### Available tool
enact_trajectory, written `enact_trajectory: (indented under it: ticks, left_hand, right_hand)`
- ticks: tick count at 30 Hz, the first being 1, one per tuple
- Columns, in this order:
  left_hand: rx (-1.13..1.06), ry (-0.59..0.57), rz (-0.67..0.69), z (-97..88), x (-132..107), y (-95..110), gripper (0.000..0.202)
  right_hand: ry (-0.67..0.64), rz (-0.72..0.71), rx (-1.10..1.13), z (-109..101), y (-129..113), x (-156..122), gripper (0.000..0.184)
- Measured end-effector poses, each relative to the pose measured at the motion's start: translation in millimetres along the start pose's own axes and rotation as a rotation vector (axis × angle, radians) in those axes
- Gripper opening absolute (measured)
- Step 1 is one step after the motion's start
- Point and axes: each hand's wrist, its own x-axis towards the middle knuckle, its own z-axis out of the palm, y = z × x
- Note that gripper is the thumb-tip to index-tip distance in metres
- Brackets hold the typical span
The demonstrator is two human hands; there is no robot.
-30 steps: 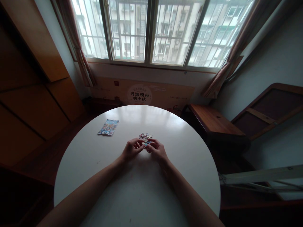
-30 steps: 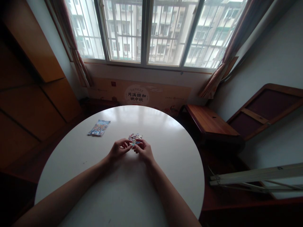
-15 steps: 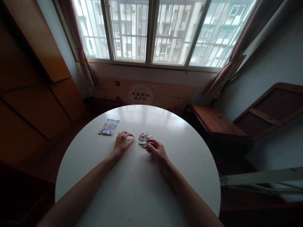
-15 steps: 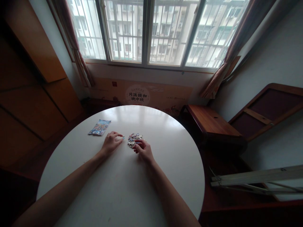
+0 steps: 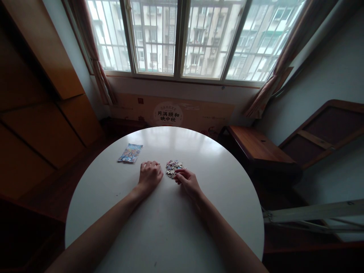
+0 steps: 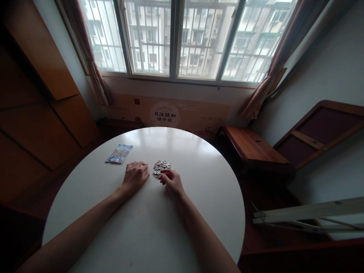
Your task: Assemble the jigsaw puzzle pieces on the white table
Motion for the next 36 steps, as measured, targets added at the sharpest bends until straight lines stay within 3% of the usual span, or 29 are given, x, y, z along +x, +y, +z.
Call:
enact_trajectory:
  ticks: [7,12,18,36]
  left_hand:
    - [-0.032,-0.064,-0.035,12.8,4.5,-16.4,0.036]
    - [0.005,-0.211,-0.096,24.1,8.2,-23.8,0.056]
    - [0.131,-0.342,-0.156,25.4,11.3,-19.3,0.066]
    - [0.098,-0.284,-0.132,28.2,7.6,-21.8,0.066]
  right_hand:
    - [-0.007,-0.003,-0.022,0.2,-0.2,-1.2,0.027]
    - [-0.017,-0.018,-0.033,-0.5,1.9,-0.9,0.025]
    - [-0.028,-0.02,-0.044,-1.0,2.7,0.0,0.024]
    - [-0.038,-0.012,-0.067,0.6,-2.3,-2.5,0.022]
